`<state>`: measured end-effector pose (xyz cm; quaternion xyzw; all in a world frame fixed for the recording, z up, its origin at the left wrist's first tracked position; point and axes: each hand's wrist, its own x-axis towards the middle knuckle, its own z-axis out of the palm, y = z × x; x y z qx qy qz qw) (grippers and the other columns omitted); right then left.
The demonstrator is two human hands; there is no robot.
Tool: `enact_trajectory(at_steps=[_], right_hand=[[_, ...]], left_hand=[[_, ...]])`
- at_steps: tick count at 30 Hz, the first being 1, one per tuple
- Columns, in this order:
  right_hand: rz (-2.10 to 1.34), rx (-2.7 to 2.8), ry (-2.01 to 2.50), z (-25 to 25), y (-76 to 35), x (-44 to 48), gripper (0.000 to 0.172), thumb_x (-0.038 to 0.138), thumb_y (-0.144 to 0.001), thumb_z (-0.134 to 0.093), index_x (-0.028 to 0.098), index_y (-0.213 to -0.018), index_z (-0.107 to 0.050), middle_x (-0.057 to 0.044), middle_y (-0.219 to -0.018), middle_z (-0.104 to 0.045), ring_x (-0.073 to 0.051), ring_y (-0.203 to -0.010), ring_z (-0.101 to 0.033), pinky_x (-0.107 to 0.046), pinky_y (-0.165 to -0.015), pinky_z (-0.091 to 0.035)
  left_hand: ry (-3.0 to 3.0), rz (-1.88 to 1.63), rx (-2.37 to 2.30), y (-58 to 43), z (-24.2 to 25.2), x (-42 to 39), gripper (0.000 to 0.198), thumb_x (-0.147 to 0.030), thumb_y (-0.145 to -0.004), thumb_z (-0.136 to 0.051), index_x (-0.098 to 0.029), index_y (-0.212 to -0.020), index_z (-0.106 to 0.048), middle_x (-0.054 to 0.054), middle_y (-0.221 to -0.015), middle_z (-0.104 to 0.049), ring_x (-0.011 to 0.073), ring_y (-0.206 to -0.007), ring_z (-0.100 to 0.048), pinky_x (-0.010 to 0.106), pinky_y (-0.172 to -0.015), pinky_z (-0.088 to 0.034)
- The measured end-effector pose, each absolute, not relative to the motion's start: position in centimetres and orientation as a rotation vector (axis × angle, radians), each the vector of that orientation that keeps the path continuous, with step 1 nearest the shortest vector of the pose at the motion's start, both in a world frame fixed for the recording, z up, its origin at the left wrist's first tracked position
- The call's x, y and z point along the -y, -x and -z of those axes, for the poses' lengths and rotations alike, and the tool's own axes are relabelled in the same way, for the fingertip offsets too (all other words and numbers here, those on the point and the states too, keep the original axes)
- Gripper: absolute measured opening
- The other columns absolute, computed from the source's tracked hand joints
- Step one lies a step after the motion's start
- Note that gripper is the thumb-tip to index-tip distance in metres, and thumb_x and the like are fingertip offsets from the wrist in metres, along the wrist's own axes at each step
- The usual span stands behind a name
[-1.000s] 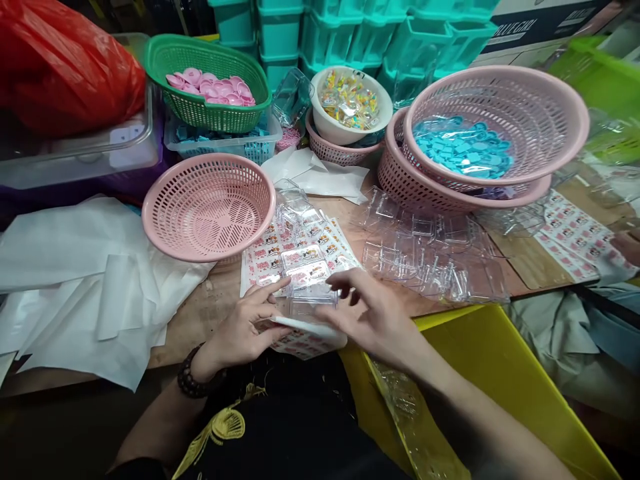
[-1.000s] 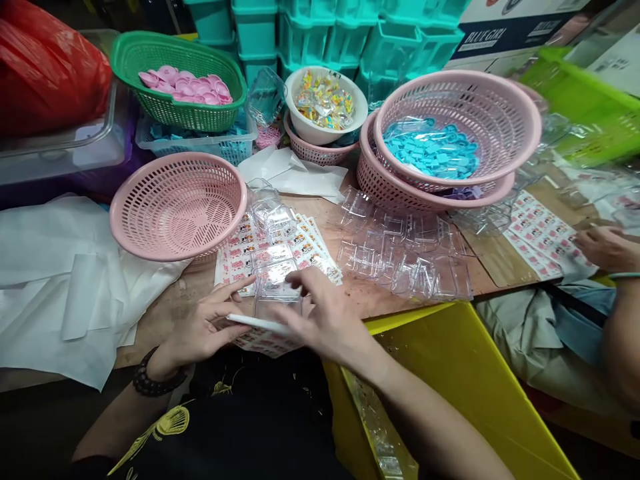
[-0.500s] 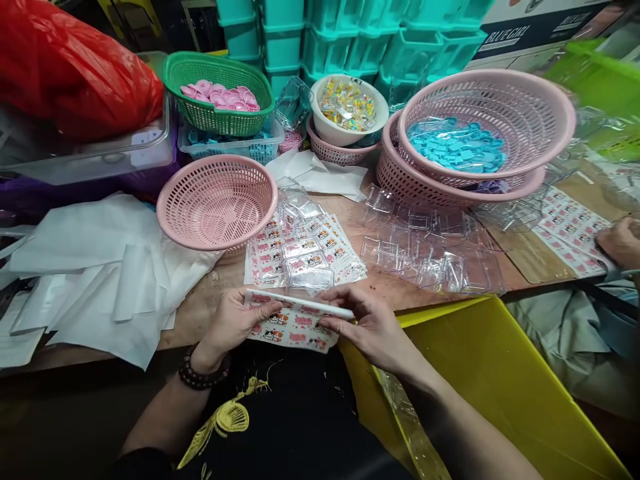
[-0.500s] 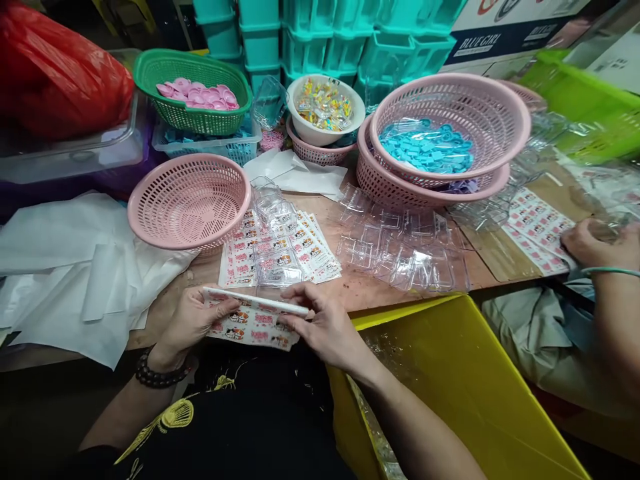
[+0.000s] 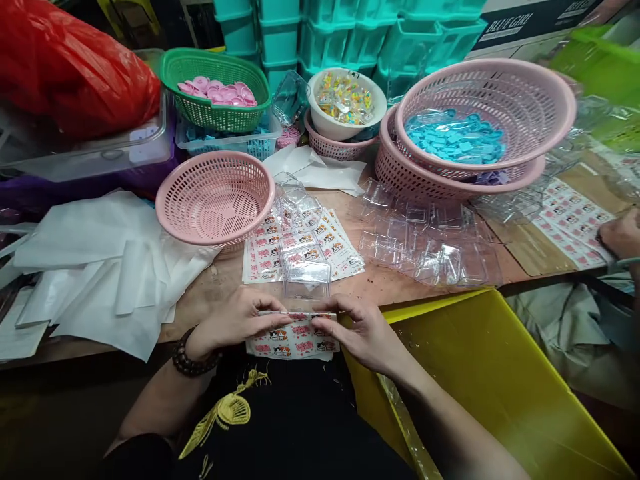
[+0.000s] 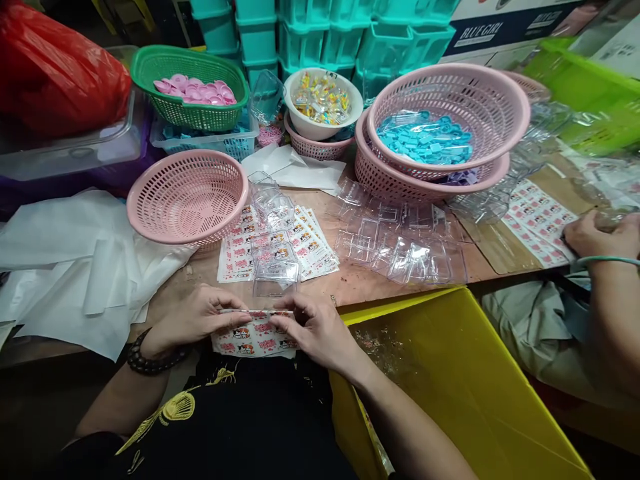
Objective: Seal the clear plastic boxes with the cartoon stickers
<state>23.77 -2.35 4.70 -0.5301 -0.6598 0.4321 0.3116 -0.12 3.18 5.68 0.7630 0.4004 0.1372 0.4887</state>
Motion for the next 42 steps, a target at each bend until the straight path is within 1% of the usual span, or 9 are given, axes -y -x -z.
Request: enact_trajectory(at_steps=[8,12,18,22,26,30,34,37,42], right_hand=[[-0.102,2.099,1.107,-2.5,-24.9,3.2,0.023,0.022,-0.093,-0.061,0.033,-0.107,-0.076,-0.006,-0.098,-0.077,-0.022,-0.089,-0.070,-0.038,-0.078,-0.057],[0.339,2.062,0.888,-1.2,-25.2,4.9,0.040,0.015,-0.080,-0.077,0.049,-0.100,-0.074,0.004,-0.080,-0.074,-0.016,-0.076,-0.067,-0.031,-0.075,-0.058],[-0.582,1.330,1.378,-2.1,-24.7,4.5,0.011,0.034,-0.091,-0.065,0.030,-0.097,-0.075,-0.004,-0.079,-0.071,-0.020,-0.067,-0.065,-0.038,-0.060,-0.056],[-0.898,0.993,1.411,-1.7,-24.9,1.9,0.033,0.040,-0.083,-0.075,0.028,-0.111,-0.063,-0.004,-0.097,-0.072,-0.019,-0.081,-0.068,-0.034,-0.071,-0.057],[-0.847,1.178,1.317,0.4,-24.3,0.5,0.077,0.038,-0.077,-0.080,0.035,-0.142,-0.038,-0.009,-0.136,-0.060,-0.023,-0.120,-0.061,-0.041,-0.101,-0.050],[-0.965,1.235,1.300,2.7,-23.6,-0.3,0.079,0.041,-0.083,-0.074,0.036,-0.147,-0.029,-0.010,-0.144,-0.056,-0.024,-0.136,-0.051,-0.046,-0.112,-0.040],[-0.984,1.161,1.332,3.8,-23.7,-1.1,0.082,0.044,-0.080,-0.076,0.034,-0.147,-0.030,-0.011,-0.134,-0.063,-0.026,-0.128,-0.057,-0.046,-0.107,-0.044],[-0.994,1.146,1.370,3.2,-23.9,-1.1,0.088,0.044,-0.076,-0.078,0.032,-0.149,-0.030,-0.012,-0.127,-0.065,-0.029,-0.120,-0.061,-0.045,-0.098,-0.051],[-1.107,1.137,1.391,1.5,-24.0,-1.0,0.077,0.045,-0.081,-0.070,0.030,-0.148,-0.036,-0.013,-0.128,-0.063,-0.026,-0.097,-0.068,-0.043,-0.087,-0.057]], left_hand=[[-1.346,-0.114,-0.809,0.2,-3.8,-4.4,0.024,-0.039,-0.076,-0.076,-0.016,-0.083,-0.080,0.004,-0.072,-0.076,0.0120,-0.059,-0.061,0.021,-0.056,-0.047],[-1.152,-0.007,-0.746,0.8,-2.3,-5.1,0.029,-0.042,-0.073,-0.079,-0.015,-0.083,-0.079,0.004,-0.069,-0.072,0.0109,-0.056,-0.057,0.022,-0.056,-0.047],[-1.706,-0.247,-0.840,1.7,-2.4,-4.0,0.022,-0.034,-0.090,-0.063,-0.016,-0.085,-0.075,0.005,-0.078,-0.069,0.0145,-0.069,-0.061,0.025,-0.063,-0.050],[-2.149,-0.595,-0.837,1.6,-3.4,-1.9,0.014,-0.019,-0.089,-0.062,-0.020,-0.085,-0.075,0.011,-0.115,-0.068,0.0253,-0.111,-0.060,0.042,-0.100,-0.047],[-1.952,-0.546,-0.862,0.5,-2.8,-0.7,0.015,-0.022,-0.093,-0.060,-0.020,-0.091,-0.075,0.010,-0.115,-0.071,0.0235,-0.106,-0.066,0.039,-0.095,-0.051],[-1.452,-0.306,-0.735,-1.4,-0.7,-1.0,0.022,-0.038,-0.090,-0.066,-0.020,-0.090,-0.078,0.012,-0.128,-0.069,0.0277,-0.120,-0.064,0.038,-0.098,-0.053],[-1.178,-0.562,-0.815,-4.1,1.5,-0.5,0.035,-0.053,-0.082,-0.072,-0.020,-0.090,-0.080,0.015,-0.138,-0.063,0.0327,-0.139,-0.048,0.046,-0.111,-0.043],[-0.941,-0.771,-0.913,-6.2,2.2,0.3,0.045,-0.060,-0.078,-0.074,-0.018,-0.092,-0.080,0.015,-0.133,-0.067,0.0324,-0.131,-0.056,0.043,-0.105,-0.049],[-0.767,-0.852,-0.950,-7.8,2.3,0.6,0.053,-0.061,-0.076,-0.075,-0.012,-0.099,-0.079,0.010,-0.089,-0.080,0.0241,-0.081,-0.074,0.034,-0.076,-0.059]])
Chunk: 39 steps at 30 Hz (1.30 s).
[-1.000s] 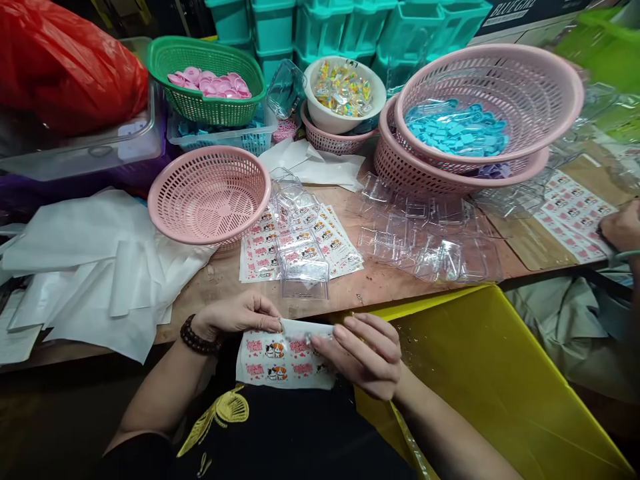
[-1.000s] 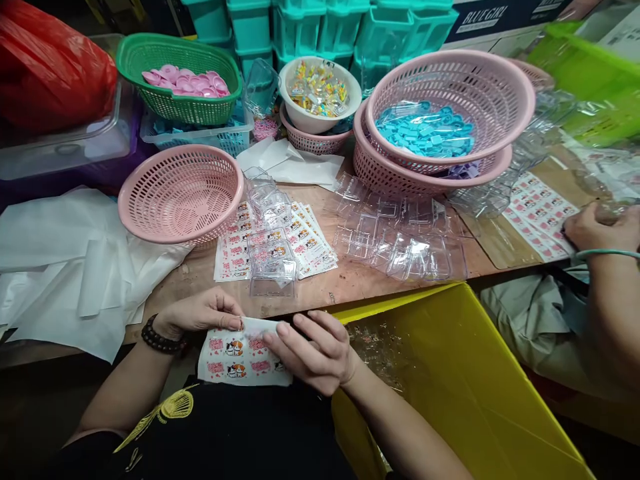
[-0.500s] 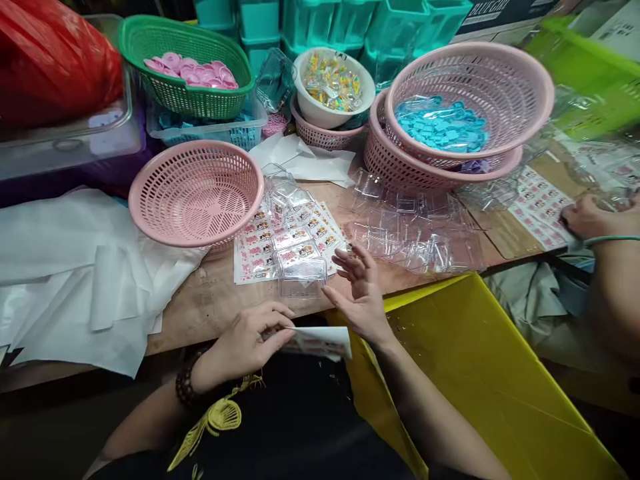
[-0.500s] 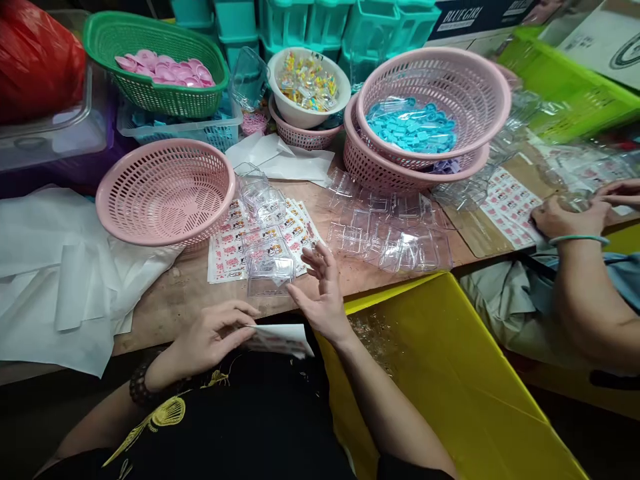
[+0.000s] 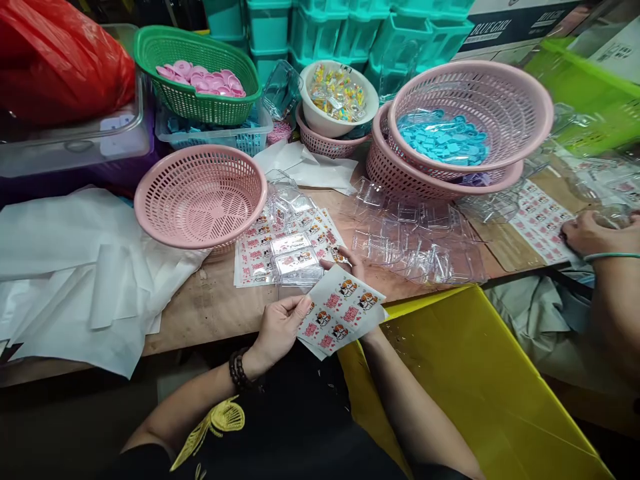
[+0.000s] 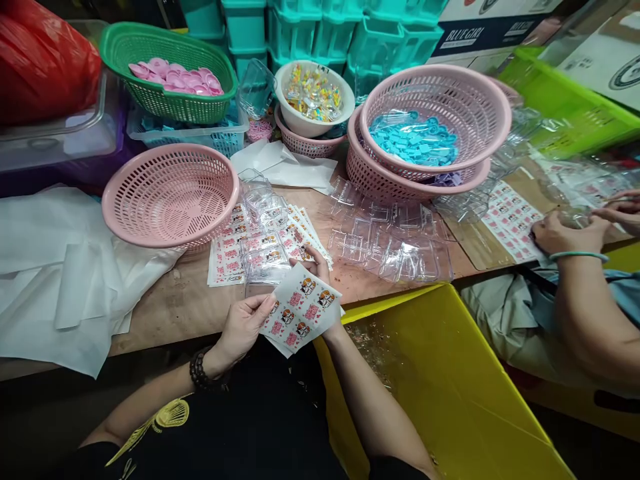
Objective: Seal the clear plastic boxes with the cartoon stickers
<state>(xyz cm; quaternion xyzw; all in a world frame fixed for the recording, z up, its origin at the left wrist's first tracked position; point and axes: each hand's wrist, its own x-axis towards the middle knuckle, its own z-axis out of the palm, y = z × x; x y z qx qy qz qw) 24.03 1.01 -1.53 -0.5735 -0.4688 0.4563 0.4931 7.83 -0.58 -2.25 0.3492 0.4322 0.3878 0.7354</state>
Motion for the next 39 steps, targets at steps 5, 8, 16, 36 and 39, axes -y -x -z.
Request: enact_trajectory(at_steps=[5,8,16,36,39], right_hand=[[-1.071,1.207,1.354,1.8,-24.3,-2.5,0.085,0.046,-0.074,-0.077,0.032,-0.147,-0.037,-0.010,-0.119,-0.068,-0.025,-0.098,-0.068,-0.041,-0.087,-0.056],[-1.078,1.270,1.311,2.2,-24.4,-3.0,0.082,0.044,-0.073,-0.080,0.033,-0.145,-0.042,-0.008,-0.118,-0.069,-0.025,-0.110,-0.065,-0.041,-0.095,-0.053],[-0.642,1.197,1.325,1.8,-26.6,-3.7,0.037,0.040,-0.076,-0.080,0.034,-0.111,-0.072,-0.005,-0.121,-0.062,-0.022,-0.105,-0.062,-0.039,-0.085,-0.054],[-1.566,0.824,1.589,-2.9,-22.0,-0.5,0.049,0.058,-0.055,-0.085,0.018,-0.073,-0.064,0.003,-0.061,-0.059,-0.005,-0.046,-0.031,-0.024,-0.045,-0.020],[-1.547,0.888,1.647,-2.9,-22.0,-0.6,0.049,0.060,-0.057,-0.083,0.017,-0.074,-0.066,0.003,-0.059,-0.057,-0.006,-0.047,-0.033,-0.025,-0.046,-0.022]], left_hand=[[-0.776,-0.837,-1.002,-7.6,1.9,0.3,0.053,-0.060,-0.073,-0.078,-0.011,-0.092,-0.080,0.010,-0.084,-0.080,0.0215,-0.073,-0.073,0.029,-0.068,-0.058],[-0.779,-0.821,-1.005,-7.6,1.8,0.4,0.055,-0.061,-0.074,-0.076,-0.011,-0.095,-0.080,0.010,-0.086,-0.080,0.0227,-0.075,-0.074,0.031,-0.070,-0.058],[-0.856,-0.786,-0.933,-7.3,1.3,0.6,0.053,-0.063,-0.076,-0.074,-0.015,-0.096,-0.081,0.013,-0.108,-0.078,0.0297,-0.106,-0.070,0.040,-0.095,-0.055],[-2.357,-0.798,-0.720,1.0,1.8,0.9,0.017,-0.016,-0.096,-0.055,-0.017,-0.099,-0.071,0.015,-0.140,-0.061,0.0317,-0.141,-0.047,0.050,-0.110,-0.050],[-2.367,-0.819,-0.729,1.2,2.0,1.3,0.016,-0.015,-0.095,-0.056,-0.016,-0.100,-0.071,0.016,-0.139,-0.061,0.0310,-0.141,-0.047,0.048,-0.110,-0.050]])
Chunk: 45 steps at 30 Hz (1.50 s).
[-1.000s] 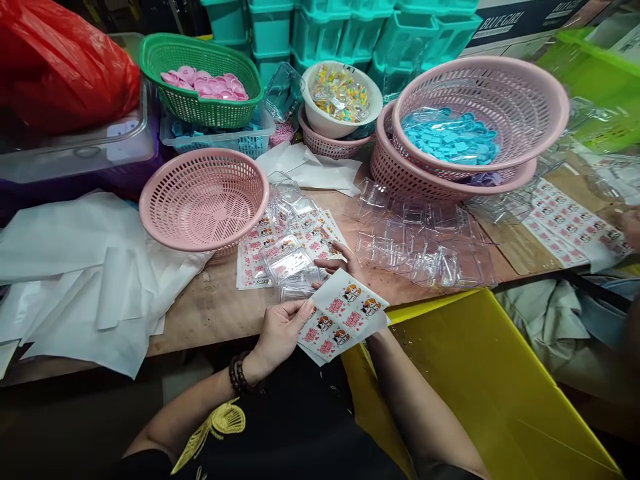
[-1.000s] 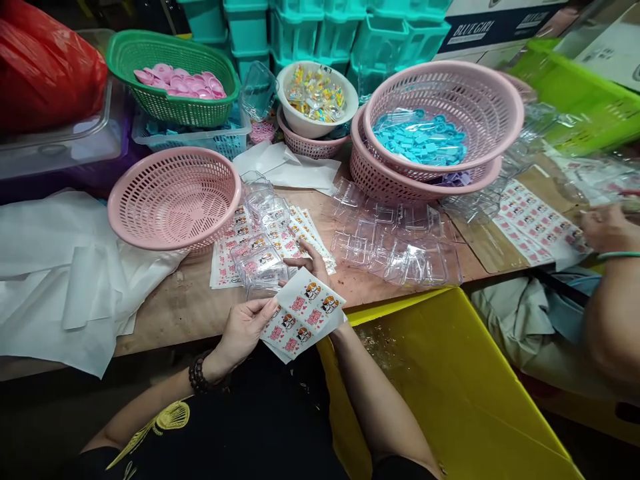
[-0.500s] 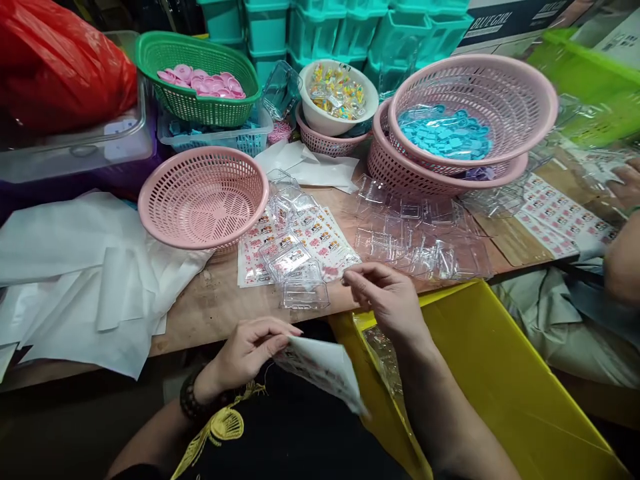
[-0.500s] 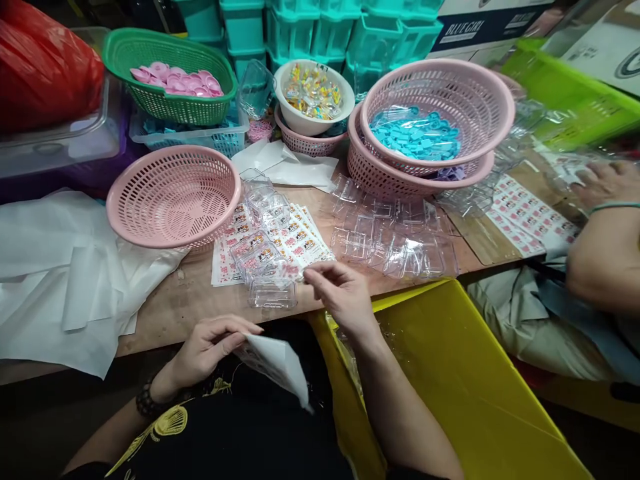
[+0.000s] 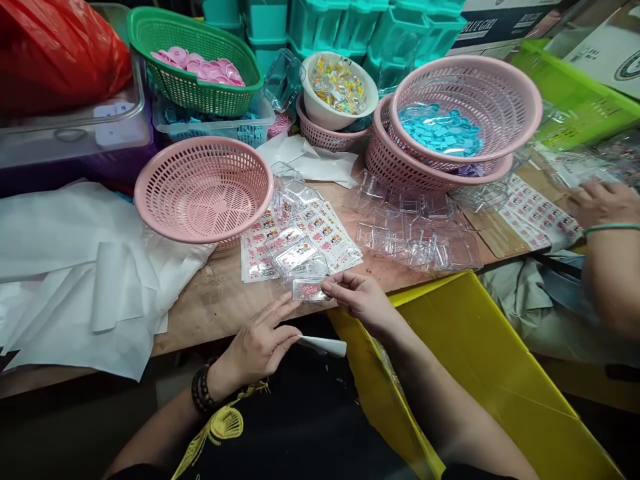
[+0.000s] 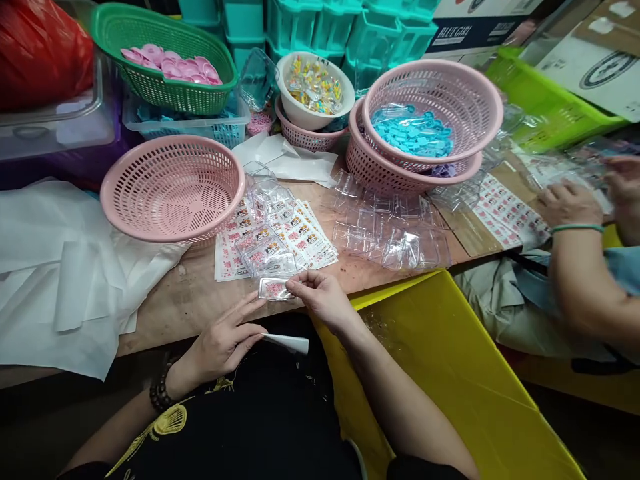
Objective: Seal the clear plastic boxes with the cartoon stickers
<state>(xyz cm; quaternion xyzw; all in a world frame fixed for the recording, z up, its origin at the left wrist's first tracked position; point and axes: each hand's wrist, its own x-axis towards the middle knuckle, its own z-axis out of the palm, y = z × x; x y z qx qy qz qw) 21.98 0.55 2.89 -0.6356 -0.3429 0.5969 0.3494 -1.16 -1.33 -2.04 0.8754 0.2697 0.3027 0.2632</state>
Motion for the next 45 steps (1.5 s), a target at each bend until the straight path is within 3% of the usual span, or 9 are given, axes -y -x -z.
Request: enact_trajectory(at_steps=[4,11,25,34,41,45], right_hand=[[-1.496,0.936,1.691,-2.8,-21.8,-0.8,0.042,0.055,-0.061,-0.081,0.018,-0.073,-0.067,0.004,-0.056,-0.055,-0.009,-0.052,-0.041,-0.026,-0.050,-0.029],[-1.464,0.957,1.684,-2.6,-21.5,-1.1,0.038,0.051,-0.060,-0.081,0.016,-0.072,-0.068,-0.001,-0.069,-0.066,-0.013,-0.065,-0.056,-0.029,-0.066,-0.043],[-1.461,0.978,1.693,-2.5,-21.3,-1.2,0.037,0.049,-0.060,-0.081,0.016,-0.068,-0.068,0.000,-0.067,-0.066,-0.013,-0.063,-0.055,-0.029,-0.066,-0.043],[-1.433,1.024,1.709,-2.5,-21.3,-1.4,0.034,0.048,-0.063,-0.079,0.016,-0.070,-0.069,-0.001,-0.067,-0.067,-0.013,-0.062,-0.055,-0.028,-0.065,-0.043],[-1.375,1.117,1.758,-2.1,-21.4,-1.6,0.033,0.048,-0.066,-0.075,0.016,-0.070,-0.068,-0.001,-0.066,-0.065,-0.013,-0.060,-0.054,-0.028,-0.062,-0.041],[-1.269,1.256,1.837,-2.4,-21.1,-1.6,0.027,0.045,-0.073,-0.070,0.018,-0.070,-0.066,0.000,-0.066,-0.064,-0.013,-0.059,-0.051,-0.027,-0.057,-0.037]], left_hand=[[-2.381,-0.827,-0.729,1.1,2.0,1.6,0.015,-0.015,-0.096,-0.056,-0.016,-0.099,-0.070,0.016,-0.141,-0.059,0.0307,-0.141,-0.047,0.047,-0.111,-0.049],[-2.363,-0.882,-0.725,1.1,2.3,1.9,0.015,-0.015,-0.095,-0.056,-0.017,-0.101,-0.069,0.016,-0.136,-0.060,0.0302,-0.138,-0.050,0.046,-0.108,-0.052],[-2.336,-0.901,-0.730,1.1,2.5,2.2,0.016,-0.015,-0.095,-0.056,-0.018,-0.102,-0.070,0.014,-0.140,-0.055,0.0314,-0.140,-0.048,0.043,-0.108,-0.053],[-2.332,-0.912,-0.773,0.8,2.2,2.4,0.017,-0.016,-0.094,-0.057,-0.019,-0.103,-0.071,0.012,-0.153,-0.044,0.0308,-0.135,-0.054,0.041,-0.106,-0.054],[-2.403,-0.858,-0.808,0.3,2.4,2.3,0.015,-0.017,-0.094,-0.060,-0.020,-0.102,-0.072,0.010,-0.164,-0.031,0.0330,-0.142,-0.044,0.048,-0.110,-0.049],[-2.442,-0.801,-0.856,0.0,2.5,2.3,0.013,-0.019,-0.095,-0.058,-0.020,-0.098,-0.071,0.011,-0.159,-0.040,0.0325,-0.143,-0.042,0.049,-0.108,-0.050]])
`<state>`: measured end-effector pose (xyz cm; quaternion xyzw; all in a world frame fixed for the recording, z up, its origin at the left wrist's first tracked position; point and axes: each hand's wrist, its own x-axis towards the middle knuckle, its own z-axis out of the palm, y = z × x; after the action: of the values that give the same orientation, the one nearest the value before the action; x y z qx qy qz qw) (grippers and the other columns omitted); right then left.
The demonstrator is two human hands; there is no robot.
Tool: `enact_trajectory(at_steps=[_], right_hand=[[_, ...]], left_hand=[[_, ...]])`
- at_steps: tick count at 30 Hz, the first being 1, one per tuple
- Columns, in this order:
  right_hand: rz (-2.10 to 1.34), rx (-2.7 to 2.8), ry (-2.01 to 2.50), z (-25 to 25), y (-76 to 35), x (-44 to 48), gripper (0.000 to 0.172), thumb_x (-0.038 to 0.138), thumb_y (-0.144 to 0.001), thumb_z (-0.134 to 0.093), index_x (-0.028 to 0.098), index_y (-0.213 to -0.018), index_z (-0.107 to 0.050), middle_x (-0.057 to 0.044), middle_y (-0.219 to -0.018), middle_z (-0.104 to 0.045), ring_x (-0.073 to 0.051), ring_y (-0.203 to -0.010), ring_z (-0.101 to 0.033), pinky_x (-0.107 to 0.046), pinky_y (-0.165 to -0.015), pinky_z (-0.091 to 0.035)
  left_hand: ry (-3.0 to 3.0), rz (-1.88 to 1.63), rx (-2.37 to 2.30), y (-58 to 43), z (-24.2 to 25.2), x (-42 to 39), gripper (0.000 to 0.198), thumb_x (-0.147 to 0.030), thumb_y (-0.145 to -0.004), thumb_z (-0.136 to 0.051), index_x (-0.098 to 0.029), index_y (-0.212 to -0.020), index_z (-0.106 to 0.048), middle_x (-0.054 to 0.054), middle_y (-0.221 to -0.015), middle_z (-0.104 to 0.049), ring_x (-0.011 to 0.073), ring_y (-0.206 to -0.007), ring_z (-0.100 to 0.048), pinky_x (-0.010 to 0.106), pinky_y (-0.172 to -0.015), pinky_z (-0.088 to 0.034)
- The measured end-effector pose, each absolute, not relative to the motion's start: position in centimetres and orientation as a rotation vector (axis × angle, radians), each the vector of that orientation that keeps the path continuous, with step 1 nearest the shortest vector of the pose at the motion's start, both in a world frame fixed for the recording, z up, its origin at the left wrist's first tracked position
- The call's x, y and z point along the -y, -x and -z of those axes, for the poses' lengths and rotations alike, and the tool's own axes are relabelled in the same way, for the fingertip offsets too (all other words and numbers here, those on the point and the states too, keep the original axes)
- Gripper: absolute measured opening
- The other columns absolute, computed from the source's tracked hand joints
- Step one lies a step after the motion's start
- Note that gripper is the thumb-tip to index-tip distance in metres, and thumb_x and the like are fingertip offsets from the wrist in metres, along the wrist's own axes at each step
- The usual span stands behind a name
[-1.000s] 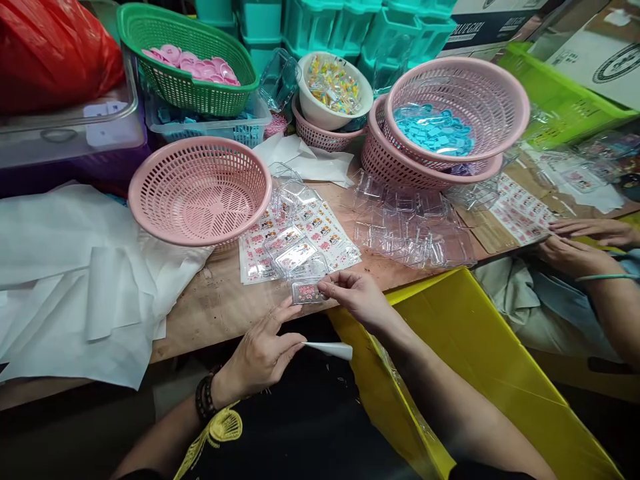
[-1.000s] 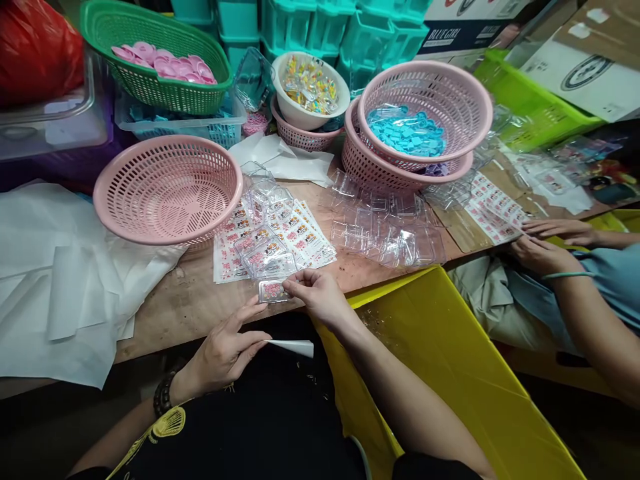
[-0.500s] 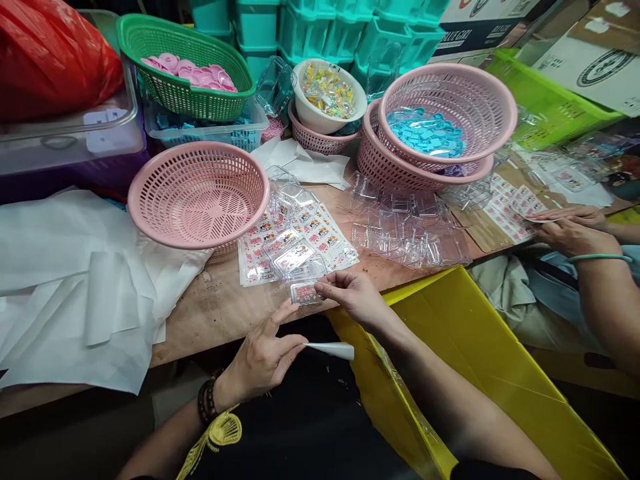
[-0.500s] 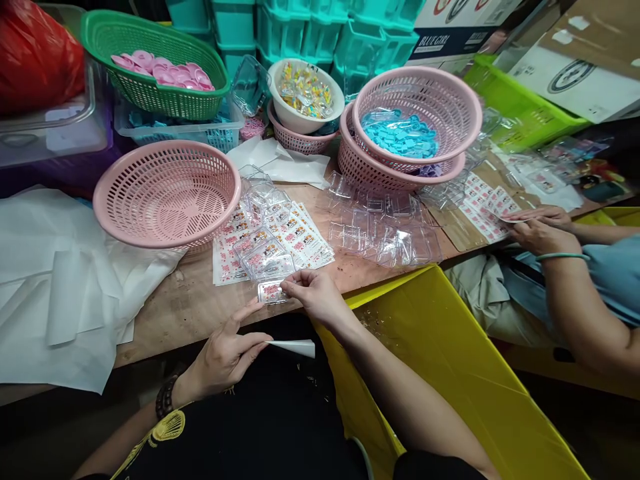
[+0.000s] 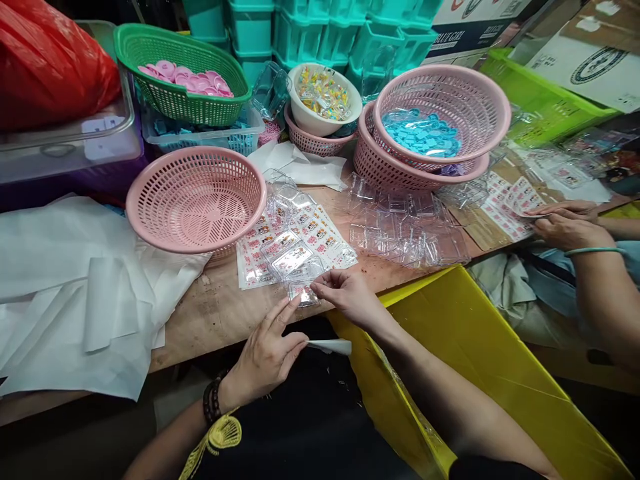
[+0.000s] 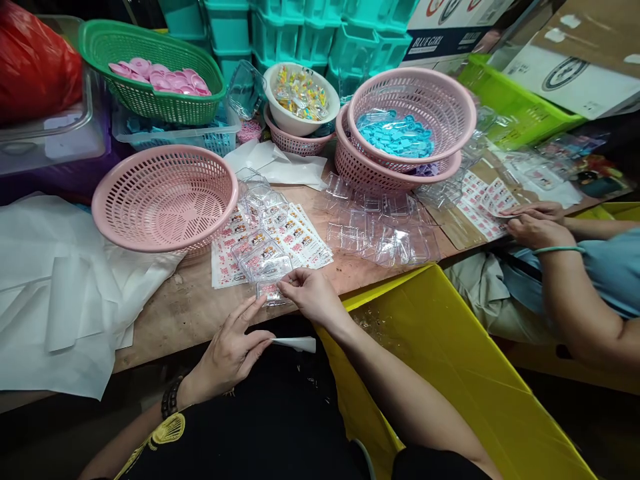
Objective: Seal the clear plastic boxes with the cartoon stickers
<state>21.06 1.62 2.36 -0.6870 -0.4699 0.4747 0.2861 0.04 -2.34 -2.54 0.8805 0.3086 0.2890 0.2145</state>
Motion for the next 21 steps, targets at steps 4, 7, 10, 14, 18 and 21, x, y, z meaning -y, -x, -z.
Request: enact_trajectory(at_steps=[4,7,10,14,18,21], right_hand=[[-0.975,1.535,2.015,-2.9,-20.3,-1.2,0.020,0.039,-0.083,-0.065,0.021,-0.074,-0.066,-0.002,-0.066,-0.065,-0.015,-0.060,-0.055,-0.027,-0.057,-0.036],[-0.706,1.734,2.152,-3.2,-19.7,-0.6,0.021,0.043,-0.088,-0.062,0.023,-0.083,-0.067,-0.004,-0.068,-0.067,-0.020,-0.062,-0.061,-0.029,-0.059,-0.036],[-0.542,1.843,2.266,-3.2,-19.3,0.0,0.026,0.048,-0.092,-0.059,0.023,-0.093,-0.066,-0.007,-0.072,-0.070,-0.025,-0.068,-0.066,-0.030,-0.060,-0.035],[-0.389,1.794,2.410,-3.0,-20.3,0.4,0.035,0.053,-0.091,-0.059,0.020,-0.102,-0.062,-0.010,-0.075,-0.070,-0.027,-0.067,-0.066,-0.031,-0.057,-0.034],[-0.364,1.643,2.290,-3.8,-22.1,1.3,0.027,0.046,-0.095,-0.054,0.020,-0.100,-0.061,-0.006,-0.069,-0.066,-0.023,-0.061,-0.062,-0.030,-0.058,-0.039],[-0.558,1.858,1.787,-5.4,-22.4,2.6,0.036,0.051,-0.090,-0.062,0.019,-0.109,-0.062,-0.010,-0.094,-0.071,-0.023,-0.084,-0.067,-0.032,-0.072,-0.049]], left_hand=[[-2.448,-0.794,-0.892,-0.2,2.5,2.1,0.013,-0.018,-0.095,-0.057,-0.020,-0.096,-0.070,0.012,-0.155,-0.044,0.0307,-0.142,-0.043,0.048,-0.109,-0.050],[-2.452,-0.790,-0.888,-0.3,2.4,2.0,0.013,-0.016,-0.095,-0.057,-0.019,-0.096,-0.069,0.013,-0.155,-0.044,0.0311,-0.143,-0.042,0.048,-0.111,-0.049],[-2.448,-0.782,-0.885,-0.4,2.5,2.0,0.013,-0.015,-0.095,-0.057,-0.018,-0.096,-0.069,0.013,-0.154,-0.045,0.0313,-0.143,-0.041,0.048,-0.111,-0.048],[-2.440,-0.772,-0.879,-0.5,2.5,2.0,0.014,-0.016,-0.095,-0.056,-0.018,-0.095,-0.069,0.015,-0.155,-0.044,0.0326,-0.144,-0.041,0.051,-0.111,-0.048],[-2.389,-0.762,-0.852,-0.2,1.6,1.7,0.016,-0.017,-0.097,-0.054,-0.017,-0.097,-0.070,0.016,-0.158,-0.040,0.0329,-0.148,-0.034,0.053,-0.114,-0.043],[-2.349,-0.793,-0.844,0.2,0.2,1.4,0.016,-0.016,-0.096,-0.055,-0.016,-0.095,-0.071,0.017,-0.157,-0.041,0.0356,-0.150,-0.029,0.057,-0.116,-0.038]])
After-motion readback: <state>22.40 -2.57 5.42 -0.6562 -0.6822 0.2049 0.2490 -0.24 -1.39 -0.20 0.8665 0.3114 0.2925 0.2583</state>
